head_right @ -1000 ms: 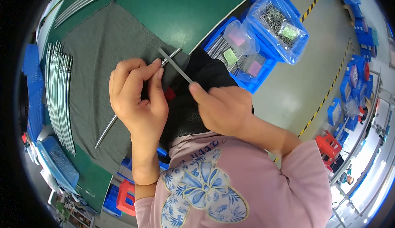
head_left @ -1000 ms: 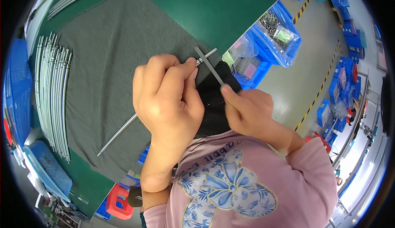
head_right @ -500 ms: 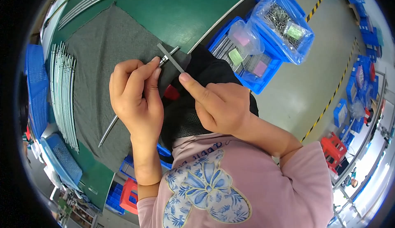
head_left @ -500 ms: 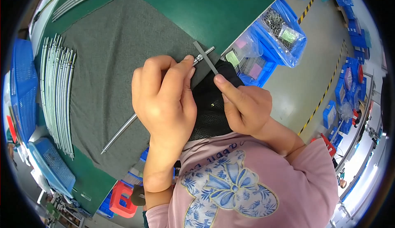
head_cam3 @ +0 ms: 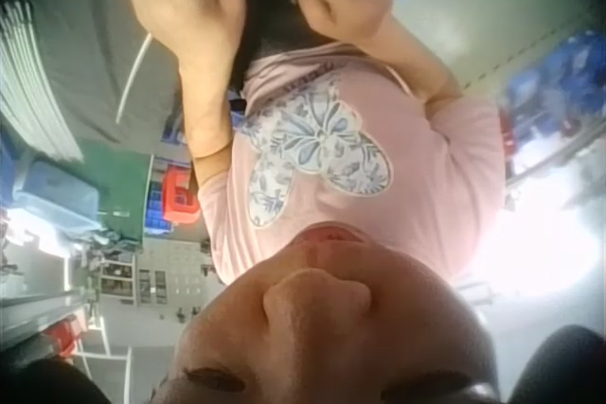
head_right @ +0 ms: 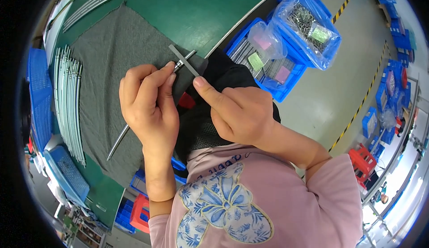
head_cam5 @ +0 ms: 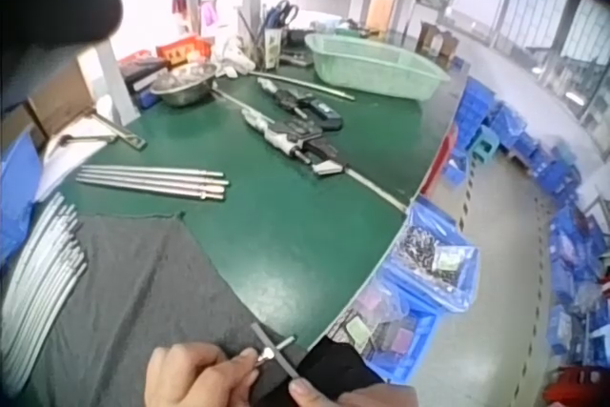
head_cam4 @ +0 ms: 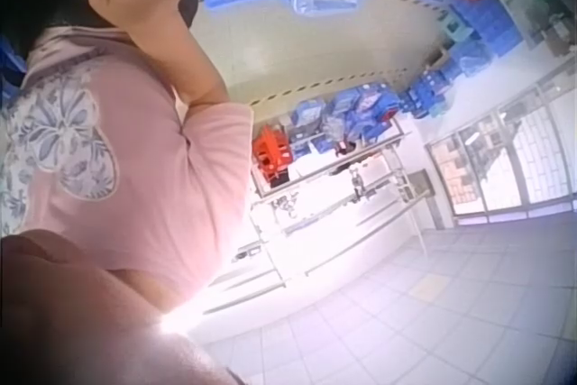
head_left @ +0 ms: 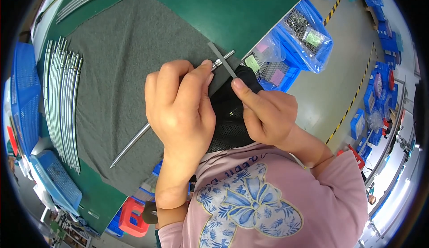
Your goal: Inspecting and measuring metal rods using a digital micrometer on a workshop bench.
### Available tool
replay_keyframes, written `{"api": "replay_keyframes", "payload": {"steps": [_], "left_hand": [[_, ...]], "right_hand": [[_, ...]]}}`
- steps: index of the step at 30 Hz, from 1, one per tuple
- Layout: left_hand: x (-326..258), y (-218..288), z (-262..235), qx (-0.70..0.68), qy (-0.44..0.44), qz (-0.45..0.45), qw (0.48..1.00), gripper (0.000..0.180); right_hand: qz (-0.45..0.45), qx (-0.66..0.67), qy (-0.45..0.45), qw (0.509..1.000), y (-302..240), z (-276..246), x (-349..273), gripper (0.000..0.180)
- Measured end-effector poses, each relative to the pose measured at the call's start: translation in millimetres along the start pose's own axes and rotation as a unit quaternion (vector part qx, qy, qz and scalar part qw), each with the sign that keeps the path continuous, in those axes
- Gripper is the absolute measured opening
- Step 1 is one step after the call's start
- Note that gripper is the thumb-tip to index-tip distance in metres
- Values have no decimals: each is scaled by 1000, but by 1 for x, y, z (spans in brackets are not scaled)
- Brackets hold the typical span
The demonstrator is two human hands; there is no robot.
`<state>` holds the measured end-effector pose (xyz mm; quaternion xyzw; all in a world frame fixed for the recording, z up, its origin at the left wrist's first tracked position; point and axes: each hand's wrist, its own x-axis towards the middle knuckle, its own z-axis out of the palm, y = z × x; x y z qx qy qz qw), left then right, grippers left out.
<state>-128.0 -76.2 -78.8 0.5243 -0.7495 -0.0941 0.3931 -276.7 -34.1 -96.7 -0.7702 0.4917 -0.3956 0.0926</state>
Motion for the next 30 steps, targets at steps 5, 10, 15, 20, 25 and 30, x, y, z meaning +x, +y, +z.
{"api": "replay_keyframes", "payload": {"steps": [5,10,15,20,25,30], "left_hand": [[0,0,-1,-1,-5,-6,1000,18],[0,-1,0,-5,1,-2,1000,18],[1,0,2,-10,9,9,1000,17],[-1,0,2,-15,2,-2,1000,17],[2,1,-1,-11,-4,4,1000,17],[-1,-1,0,-5,1,-2,1000,16]], "right_hand": [[5,0,-11,1000,-2,-2,0,47],[10,-4,-26,1000,-4,-2,1,47],[20,12,-29,999,-5,4,23,48],[30,-38,-92,995,-12,-13,2,47],[-9,-36,-24,999,-6,4,20,46],[48,-16,-34,998,4,-17,-17,43]]}}
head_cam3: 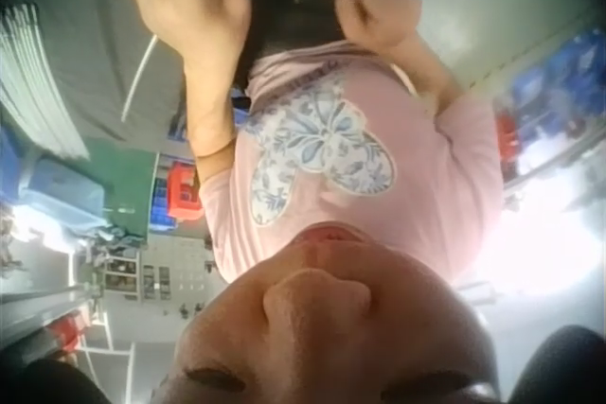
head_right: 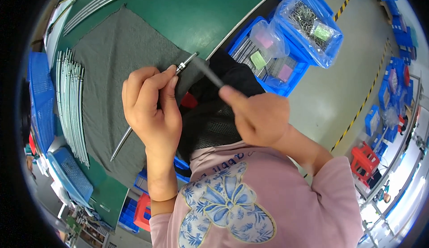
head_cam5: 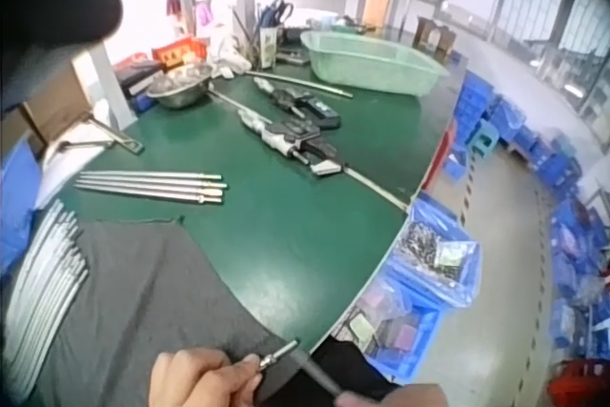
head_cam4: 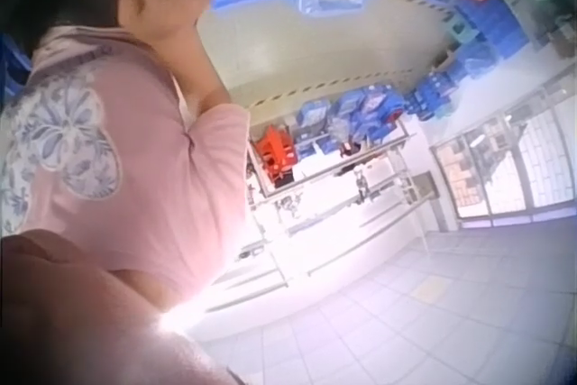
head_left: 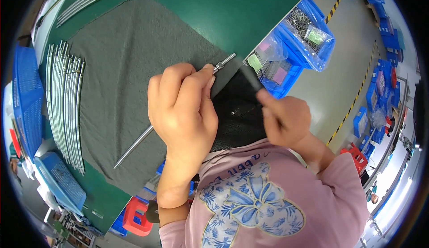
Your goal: Inspecting and measuring metal rods using a digital micrometer on a workshop bench.
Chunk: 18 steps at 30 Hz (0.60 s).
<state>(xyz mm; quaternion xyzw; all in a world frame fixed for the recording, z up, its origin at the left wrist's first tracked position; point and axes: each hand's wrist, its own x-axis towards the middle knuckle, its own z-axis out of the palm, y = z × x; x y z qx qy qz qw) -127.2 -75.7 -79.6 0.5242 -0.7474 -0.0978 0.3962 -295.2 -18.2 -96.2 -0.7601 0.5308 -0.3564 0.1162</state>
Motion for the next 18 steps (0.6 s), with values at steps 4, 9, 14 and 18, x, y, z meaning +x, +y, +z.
{"api": "replay_keyframes", "payload": {"steps": [4,9,14,18], "left_hand": [[2,1,-1,-4,-7,6,1000,17],[1,1,1,-10,0,2,1000,16],[0,0,1,-5,7,12,1000,15],[1,-1,1,-24,9,19,999,14]], "right_hand": [[244,155,99,952,-2,19,16,40],[350,345,167,855,-8,54,18,16],[233,284,201,908,-16,47,40,14],[199,242,205,927,-15,55,58,15]]}}
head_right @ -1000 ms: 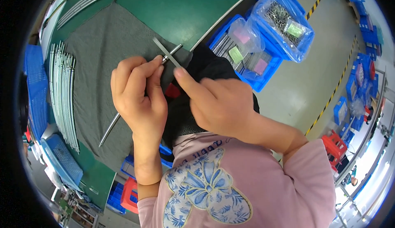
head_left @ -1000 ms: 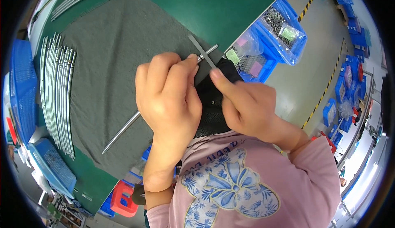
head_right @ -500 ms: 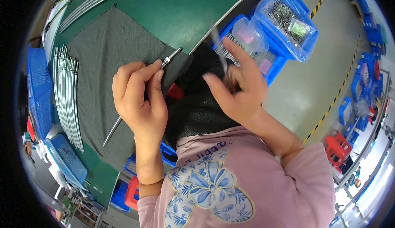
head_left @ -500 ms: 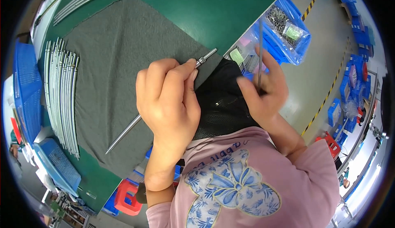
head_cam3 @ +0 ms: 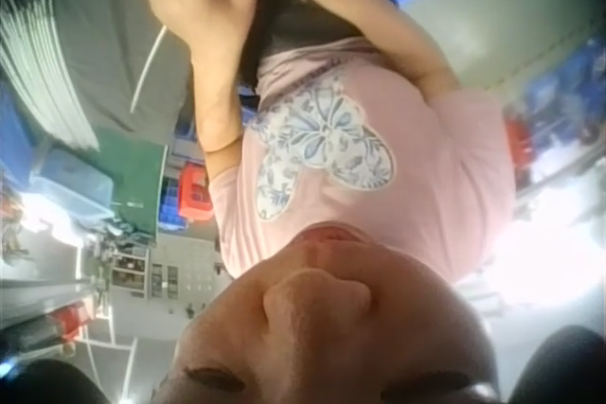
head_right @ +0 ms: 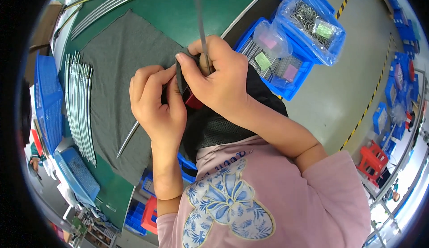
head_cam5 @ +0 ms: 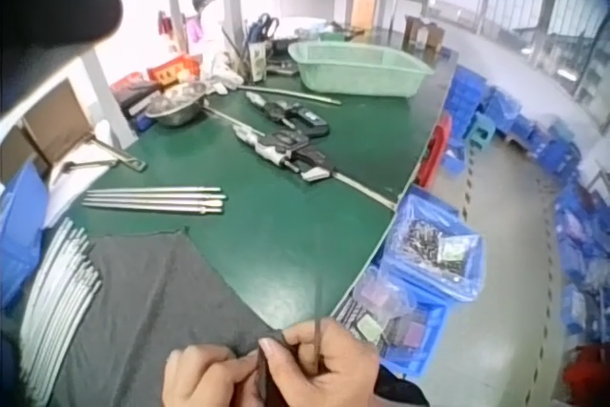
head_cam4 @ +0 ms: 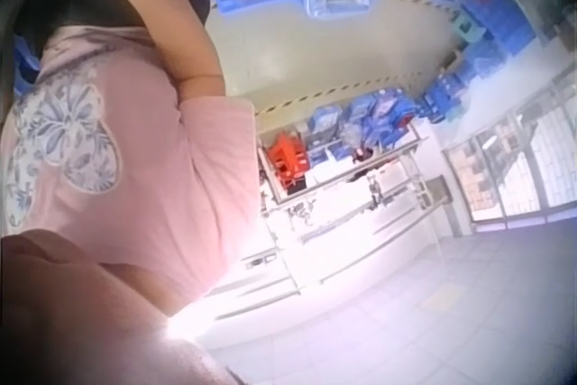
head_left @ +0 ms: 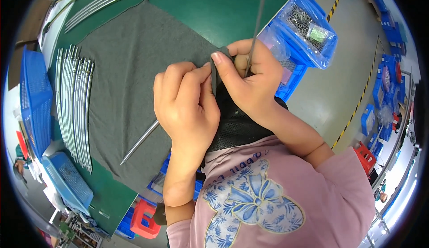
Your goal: Inspecting and measuring metal rods using a digital micrometer on a workshop bench.
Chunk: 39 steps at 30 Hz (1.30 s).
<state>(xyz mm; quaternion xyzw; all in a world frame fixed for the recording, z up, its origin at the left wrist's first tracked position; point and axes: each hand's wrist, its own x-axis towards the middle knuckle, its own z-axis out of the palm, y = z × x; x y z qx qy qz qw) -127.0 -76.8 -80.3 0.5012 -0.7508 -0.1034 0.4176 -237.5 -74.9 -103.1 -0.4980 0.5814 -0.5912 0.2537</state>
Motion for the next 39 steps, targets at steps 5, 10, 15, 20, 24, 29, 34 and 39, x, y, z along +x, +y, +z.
{"api": "replay_keyframes", "payload": {"steps": [5,10,15,20,24,29,34,39], "left_hand": [[-1,0,0,14,-14,-12,1000,13],[4,4,-6,-15,-33,-43,998,15],[12,5,-12,-48,-127,-93,986,13],[15,6,-17,-62,-160,-101,980,12],[16,13,-18,-71,-162,-68,982,13],[9,6,-11,-93,-126,-76,985,15],[6,4,-7,-84,-77,-66,991,14],[3,5,-4,-69,-66,-62,994,14]], "right_hand": [[-38,-44,23,998,7,-13,-8,17],[38,-20,-34,999,-2,-37,-13,18],[37,-29,-95,994,-1,-40,10,17],[39,4,-219,975,1,-42,20,11],[112,67,-229,965,-1,-44,21,11],[75,-5,-224,972,-8,-49,21,12],[50,-69,-244,966,-12,-62,-7,15],[215,41,-295,930,-21,-58,-14,20]]}}
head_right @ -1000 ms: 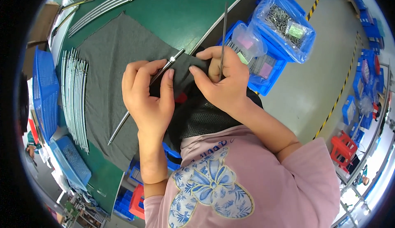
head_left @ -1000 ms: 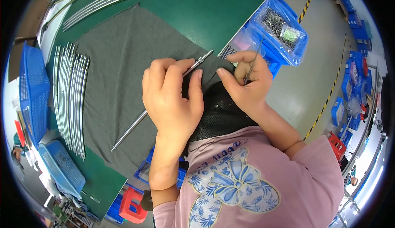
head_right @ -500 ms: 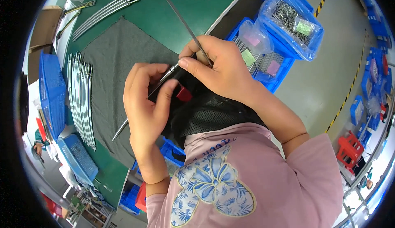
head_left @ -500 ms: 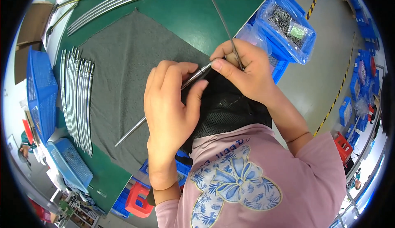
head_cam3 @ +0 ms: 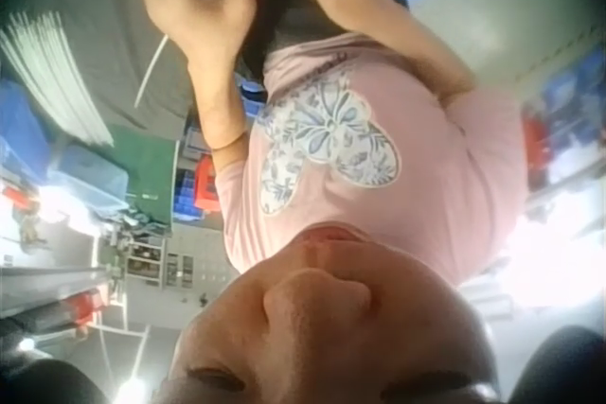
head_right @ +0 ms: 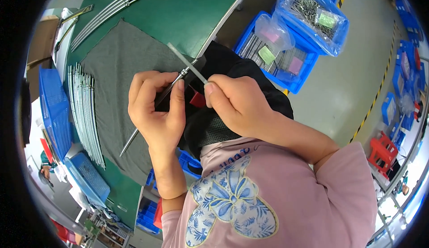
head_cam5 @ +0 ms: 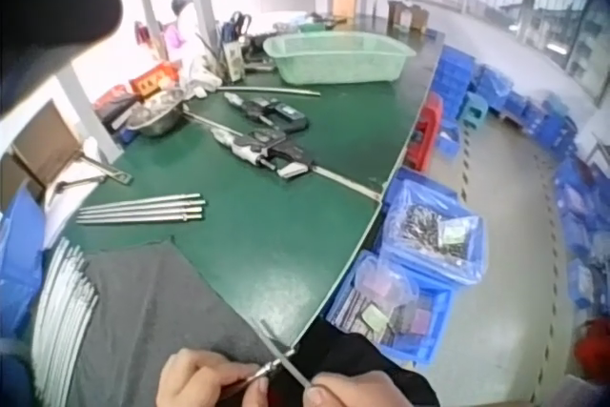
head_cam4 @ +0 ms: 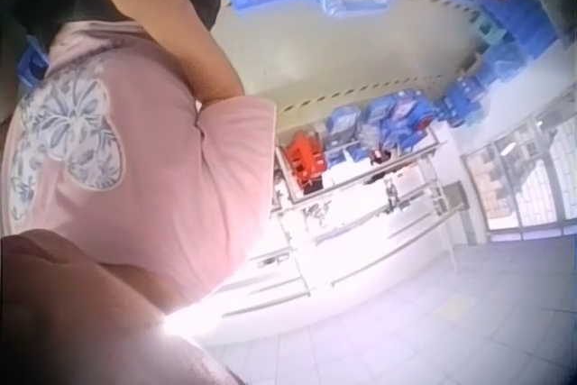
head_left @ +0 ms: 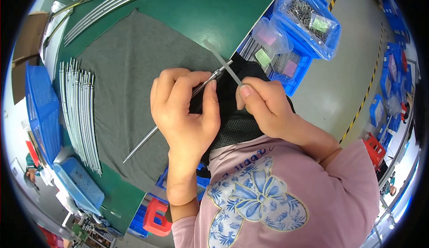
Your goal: Inspecting and measuring metal rods using a digital micrometer on a workshop bench.
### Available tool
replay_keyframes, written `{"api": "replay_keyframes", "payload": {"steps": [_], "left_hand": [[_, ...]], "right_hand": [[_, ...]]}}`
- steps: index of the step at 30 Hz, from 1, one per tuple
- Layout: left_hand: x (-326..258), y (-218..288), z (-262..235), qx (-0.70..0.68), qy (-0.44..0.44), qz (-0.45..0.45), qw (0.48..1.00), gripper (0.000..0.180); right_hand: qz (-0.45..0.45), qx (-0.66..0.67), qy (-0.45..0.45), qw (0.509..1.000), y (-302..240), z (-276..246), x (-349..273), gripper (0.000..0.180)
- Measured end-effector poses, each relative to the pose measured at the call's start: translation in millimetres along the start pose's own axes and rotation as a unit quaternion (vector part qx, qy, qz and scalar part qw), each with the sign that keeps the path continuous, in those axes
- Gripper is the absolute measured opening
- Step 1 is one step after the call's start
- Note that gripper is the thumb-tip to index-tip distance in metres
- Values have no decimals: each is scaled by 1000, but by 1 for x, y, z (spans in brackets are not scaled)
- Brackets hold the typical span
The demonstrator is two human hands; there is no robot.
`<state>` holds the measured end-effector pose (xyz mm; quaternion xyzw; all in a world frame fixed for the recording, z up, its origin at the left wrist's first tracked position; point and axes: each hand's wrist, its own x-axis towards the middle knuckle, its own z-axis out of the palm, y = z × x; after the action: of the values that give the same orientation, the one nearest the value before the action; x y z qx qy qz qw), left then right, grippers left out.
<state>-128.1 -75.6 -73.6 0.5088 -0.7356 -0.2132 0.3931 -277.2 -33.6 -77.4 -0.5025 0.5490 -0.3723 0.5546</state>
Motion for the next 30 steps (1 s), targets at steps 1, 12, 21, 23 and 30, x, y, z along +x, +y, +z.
{"api": "replay_keyframes", "payload": {"steps": [1,12,21,23,30], "left_hand": [[-1,-1,0,5,4,4,1000,14],[-2,-4,2,11,22,33,999,14],[2,-4,1,9,16,48,999,12],[2,-4,1,4,7,49,999,11],[2,-5,3,-4,14,34,999,12]], "right_hand": [[9,17,-15,1000,-1,1,1,21],[-44,-17,18,999,10,14,3,20],[-83,-84,45,992,18,14,7,22],[-82,-87,40,992,15,15,10,23],[3,-67,10,998,6,8,6,23]]}}
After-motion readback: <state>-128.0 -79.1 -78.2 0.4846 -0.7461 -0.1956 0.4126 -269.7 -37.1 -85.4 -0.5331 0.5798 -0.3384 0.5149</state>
